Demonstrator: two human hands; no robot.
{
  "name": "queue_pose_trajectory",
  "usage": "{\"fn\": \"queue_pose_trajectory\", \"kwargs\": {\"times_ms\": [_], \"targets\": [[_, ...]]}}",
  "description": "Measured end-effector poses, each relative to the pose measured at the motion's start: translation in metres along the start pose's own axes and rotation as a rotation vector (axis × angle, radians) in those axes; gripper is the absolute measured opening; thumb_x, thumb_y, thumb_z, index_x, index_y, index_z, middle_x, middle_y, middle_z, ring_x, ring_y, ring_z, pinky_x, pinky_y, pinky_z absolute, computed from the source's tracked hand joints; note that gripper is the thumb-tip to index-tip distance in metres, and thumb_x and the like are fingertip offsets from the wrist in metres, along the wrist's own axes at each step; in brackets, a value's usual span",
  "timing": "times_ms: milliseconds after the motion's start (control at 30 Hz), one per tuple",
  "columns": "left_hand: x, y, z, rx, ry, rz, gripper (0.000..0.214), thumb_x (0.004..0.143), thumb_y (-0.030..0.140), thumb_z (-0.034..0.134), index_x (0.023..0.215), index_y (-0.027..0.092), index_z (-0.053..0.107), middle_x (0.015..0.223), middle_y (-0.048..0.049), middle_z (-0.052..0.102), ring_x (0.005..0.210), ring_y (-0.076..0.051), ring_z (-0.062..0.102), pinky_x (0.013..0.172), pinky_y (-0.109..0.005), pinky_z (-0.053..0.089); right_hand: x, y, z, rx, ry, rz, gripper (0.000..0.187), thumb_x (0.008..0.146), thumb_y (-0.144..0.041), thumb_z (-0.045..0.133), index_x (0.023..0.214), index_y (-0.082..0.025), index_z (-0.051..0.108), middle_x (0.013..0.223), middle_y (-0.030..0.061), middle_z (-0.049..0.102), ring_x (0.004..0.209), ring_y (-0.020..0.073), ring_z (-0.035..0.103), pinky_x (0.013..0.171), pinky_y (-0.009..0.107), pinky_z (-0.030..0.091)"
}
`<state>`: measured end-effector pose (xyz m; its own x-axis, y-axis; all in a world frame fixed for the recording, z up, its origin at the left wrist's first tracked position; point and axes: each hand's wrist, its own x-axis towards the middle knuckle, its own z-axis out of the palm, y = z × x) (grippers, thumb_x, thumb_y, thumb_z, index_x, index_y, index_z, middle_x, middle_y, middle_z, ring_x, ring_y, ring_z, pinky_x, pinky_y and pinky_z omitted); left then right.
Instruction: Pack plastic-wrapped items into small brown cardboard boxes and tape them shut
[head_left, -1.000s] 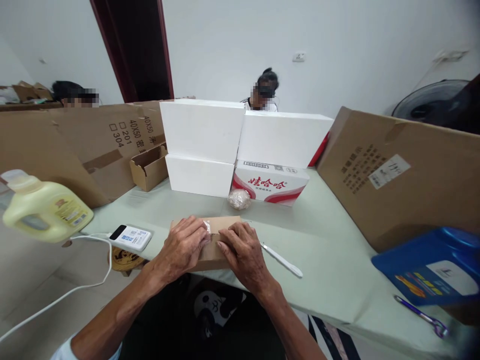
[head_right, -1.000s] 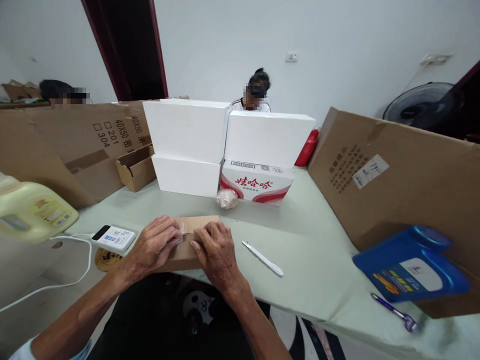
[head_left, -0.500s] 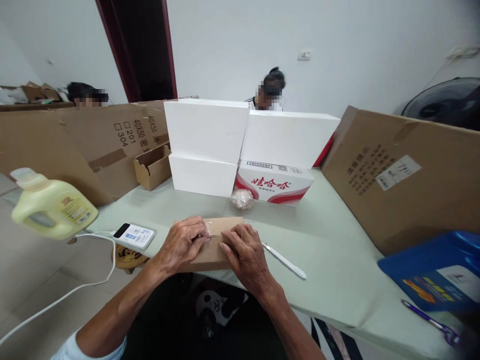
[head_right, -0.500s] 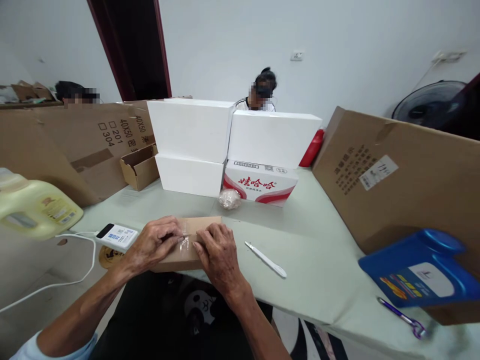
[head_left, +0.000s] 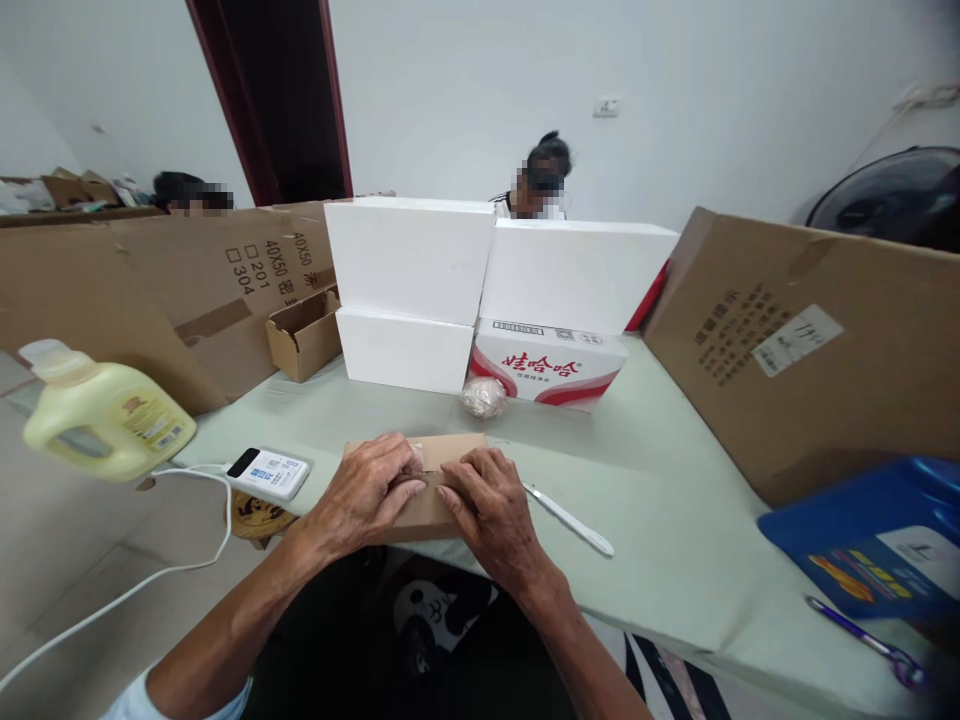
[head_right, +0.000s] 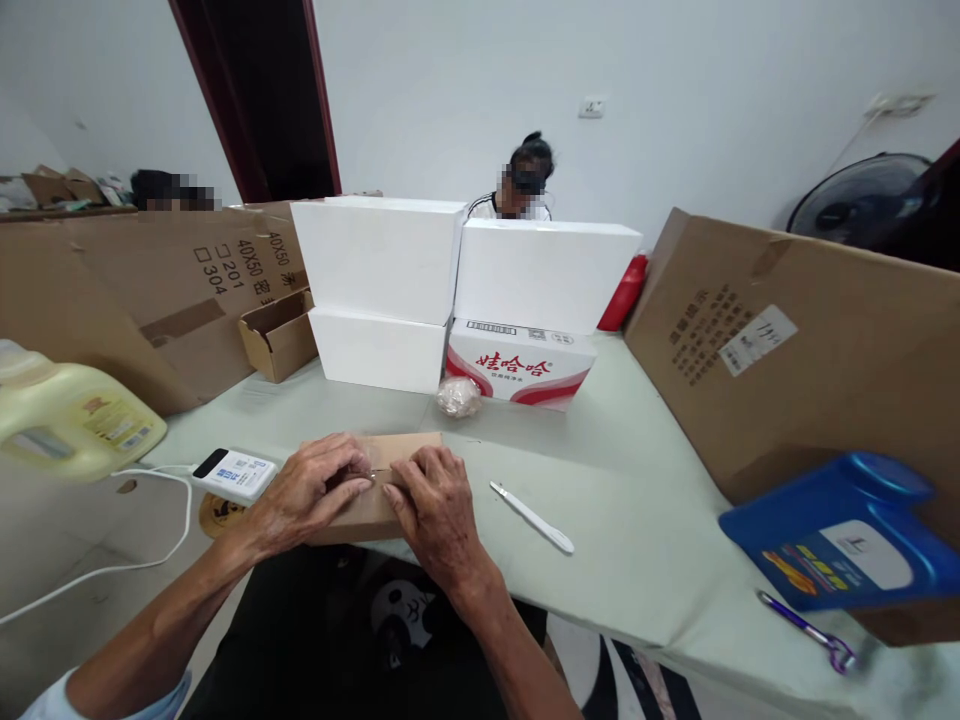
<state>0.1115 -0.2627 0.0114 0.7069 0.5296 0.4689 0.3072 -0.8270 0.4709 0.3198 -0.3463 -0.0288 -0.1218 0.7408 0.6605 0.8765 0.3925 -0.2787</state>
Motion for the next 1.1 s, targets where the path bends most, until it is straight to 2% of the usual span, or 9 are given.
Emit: {"fn": "queue_pose_trajectory", "kwargs": {"times_ms": [167, 300, 467, 600, 767, 967, 1100], "targets": [[0.002, -0.001, 0.008, 0.050, 0.109, 0.080, 0.025, 0.104, 0.013, 0.056, 0.080, 0.021, 0.057, 0.082, -0.0021, 0.065, 0.078, -0.019, 0.059, 0.072, -0.032, 0.045, -0.001, 0.000, 0.000, 0.002, -0.010, 0.007, 0.012, 0.102, -0.017, 0.066, 0.113, -0.023, 0.068, 0.103, 0.0060, 0.067, 0.100, 0.0259, 0.057, 0.090, 0.042, 0.047], [-0.001, -0.005, 0.013, 0.166, 0.183, 0.197, 0.024, 0.106, 0.013, 0.053, 0.083, 0.021, 0.056, 0.087, -0.0043, 0.065, 0.081, -0.020, 0.057, 0.074, -0.034, 0.044, -0.001, 0.001, 0.000, -0.002, -0.001, 0.008, 0.010, 0.102, -0.018, 0.066, 0.111, -0.022, 0.068, 0.101, 0.0056, 0.066, 0.098, 0.0255, 0.057, 0.089, 0.041, 0.046], [-0.004, -0.003, 0.009, 0.171, 0.158, 0.249, 0.022, 0.107, 0.013, 0.053, 0.088, 0.021, 0.060, 0.091, -0.0056, 0.068, 0.085, -0.021, 0.057, 0.077, -0.036, 0.043, 0.001, 0.000, 0.000, 0.018, 0.007, 0.007, 0.008, 0.104, -0.019, 0.064, 0.110, -0.023, 0.068, 0.102, 0.0055, 0.066, 0.098, 0.0248, 0.056, 0.088, 0.041, 0.046], [-0.005, 0.010, -0.001, -0.020, 0.131, 0.221, 0.023, 0.107, 0.012, 0.054, 0.088, 0.021, 0.063, 0.090, -0.0053, 0.069, 0.090, -0.021, 0.062, 0.082, -0.036, 0.048, 0.000, 0.001, 0.001, 0.016, -0.008, 0.027, 0.007, 0.105, -0.021, 0.063, 0.109, -0.023, 0.068, 0.102, 0.0058, 0.067, 0.099, 0.0251, 0.057, 0.089, 0.041, 0.045], [-0.007, 0.021, -0.021, -0.331, 0.114, 0.052, 0.019, 0.103, 0.016, 0.064, 0.085, 0.020, 0.068, 0.084, -0.0039, 0.070, 0.082, -0.018, 0.066, 0.077, -0.031, 0.052, 0.000, 0.002, 0.001, 0.029, -0.007, 0.027, 0.009, 0.105, -0.020, 0.063, 0.111, -0.023, 0.069, 0.102, 0.0059, 0.067, 0.099, 0.0252, 0.057, 0.090, 0.042, 0.046], [-0.001, -0.001, -0.045, -0.492, 0.141, -0.363, 0.023, 0.092, 0.036, 0.074, 0.079, 0.017, 0.072, 0.080, -0.0035, 0.070, 0.071, -0.015, 0.059, 0.062, -0.024, 0.045, -0.006, -0.002, -0.002, 0.060, 0.042, -0.020, 0.009, 0.105, -0.019, 0.062, 0.113, -0.022, 0.067, 0.101, 0.0056, 0.066, 0.097, 0.0247, 0.056, 0.088, 0.041, 0.046], [0.011, -0.010, -0.046, -0.561, 0.064, -0.486, 0.030, 0.083, 0.044, 0.079, 0.076, 0.015, 0.072, 0.071, -0.0012, 0.066, 0.066, -0.013, 0.054, 0.060, -0.023, 0.041, -0.013, -0.007, -0.004, 0.076, 0.097, -0.040, 0.009, 0.106, -0.019, 0.062, 0.113, -0.023, 0.066, 0.099, 0.0050, 0.067, 0.095, 0.0239, 0.057, 0.087, 0.041, 0.047]]}}
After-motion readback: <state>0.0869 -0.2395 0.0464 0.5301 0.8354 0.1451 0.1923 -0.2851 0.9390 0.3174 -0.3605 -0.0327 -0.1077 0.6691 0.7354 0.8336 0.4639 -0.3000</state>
